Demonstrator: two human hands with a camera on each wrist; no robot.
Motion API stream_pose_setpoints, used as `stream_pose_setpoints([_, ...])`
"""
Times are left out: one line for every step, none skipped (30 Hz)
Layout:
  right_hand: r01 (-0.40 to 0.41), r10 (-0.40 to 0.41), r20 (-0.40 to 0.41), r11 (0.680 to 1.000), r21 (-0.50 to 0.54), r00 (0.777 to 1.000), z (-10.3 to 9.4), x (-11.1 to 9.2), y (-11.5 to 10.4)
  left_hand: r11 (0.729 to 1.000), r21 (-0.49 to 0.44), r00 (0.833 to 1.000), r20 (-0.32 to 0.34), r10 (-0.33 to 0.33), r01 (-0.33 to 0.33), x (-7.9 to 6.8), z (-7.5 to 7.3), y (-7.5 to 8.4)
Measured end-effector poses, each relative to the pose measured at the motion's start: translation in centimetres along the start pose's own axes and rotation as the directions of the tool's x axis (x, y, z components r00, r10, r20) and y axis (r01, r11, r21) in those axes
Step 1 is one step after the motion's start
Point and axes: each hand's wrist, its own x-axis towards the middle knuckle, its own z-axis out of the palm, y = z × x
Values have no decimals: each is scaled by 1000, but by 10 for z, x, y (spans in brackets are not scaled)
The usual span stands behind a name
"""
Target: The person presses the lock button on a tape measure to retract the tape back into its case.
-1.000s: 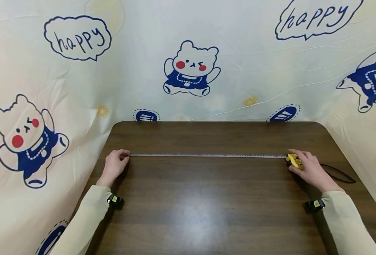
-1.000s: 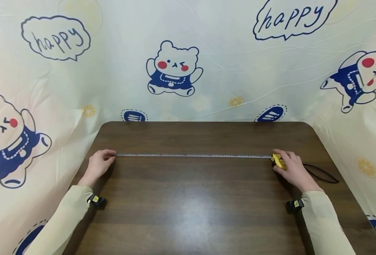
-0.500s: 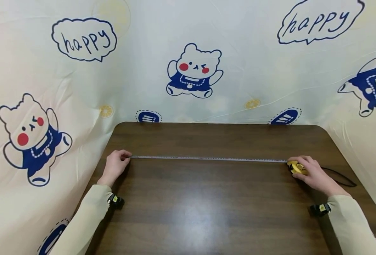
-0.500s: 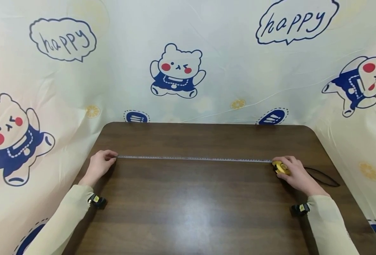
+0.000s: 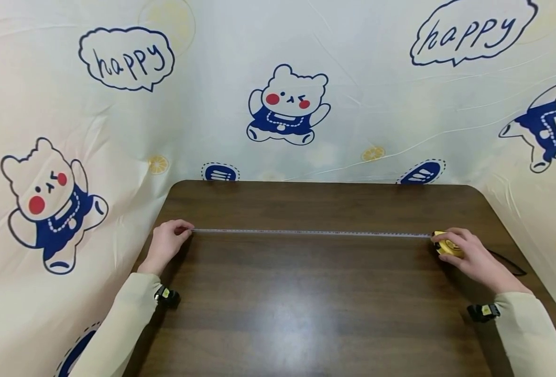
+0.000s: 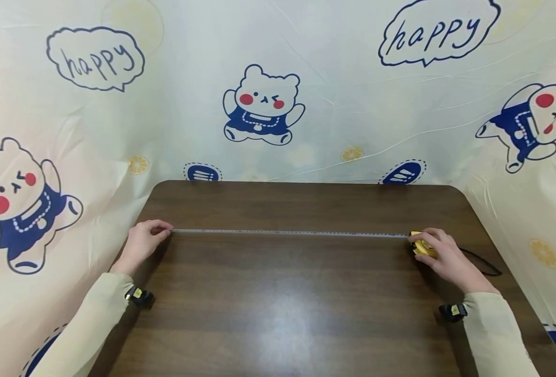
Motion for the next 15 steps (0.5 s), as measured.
stream_pose_setpoints([2, -2, 0, 1000, -1, 1000, -1, 0, 0, 1000, -2, 1000, 1, 1, -1, 0, -1, 1])
stream_pose_setpoints([1, -1, 1, 1000, 0, 1000, -1, 0, 0, 1000, -5, 1000, 3, 2, -2, 1, -2, 1])
stream_pose_setpoints([2, -2, 1, 1000, -2, 1000, -2, -1, 0, 1000, -6, 1000, 4, 5, -5, 1, -2, 2])
stream_pose_setpoints([0, 0, 4, 1000, -2, 1000, -2, -1, 0, 1000, -7, 1000, 5, 7, -7, 2, -3, 2])
stream_pose_setpoints([-2, 2, 6, 1000, -4, 1000, -2, -1, 0, 1000, -7, 1000, 6, 10, -10, 2, -3, 2])
stream_pose_setpoints([-3, 3, 8, 1000, -6, 1000, -2, -2, 0, 1000, -6, 1000, 7, 14, -14, 2, -4, 2])
stream_pose_setpoints([-7, 7, 12, 1000, -5, 1000, -2, -2, -1, 1000, -4, 1000, 9, 19, -19, 2, -4, 3])
stream_pose_setpoints([-10, 10, 14, 1000, -6, 1000, -2, -3, -1, 1000, 0, 1000, 9, 22, -22, 2, -4, 3])
stream_pose_setpoints([-9, 9, 15, 1000, -11, 1000, -3, -3, -2, 1000, 4, 1000, 10, 26, -26, 2, -4, 2])
stream_pose_setpoints([-8, 8, 14, 1000, -15, 1000, -3, -3, -3, 1000, 10, 1000, 10, 25, -25, 2, -4, 2])
stream_pose_setpoints([-3, 3, 10, 1000, -23, 1000, -3, -3, -4, 1000, 14, 1000, 11, 25, -25, 1, -5, 2])
stream_pose_setpoints([4, -4, 6, 1000, -28, 1000, -4, -3, -5, 1000, 20, 1000, 11, 23, -23, 1, -5, 3])
stream_pose_setpoints([8, -8, 1, 999, -36, 1000, -4, -3, -6, 999, 25, 1000, 11, 20, -21, 0, -5, 3])
stream_pose_setpoints([15, -15, -5, 999, -43, 1000, -4, -2, -7, 999, 29, 1000, 12, 17, -17, 0, -6, 3])
stream_pose_setpoints([20, -21, -12, 999, -45, 1000, -4, -2, -7, 999, 33, 1000, 12, 16, -17, 0, -6, 3])
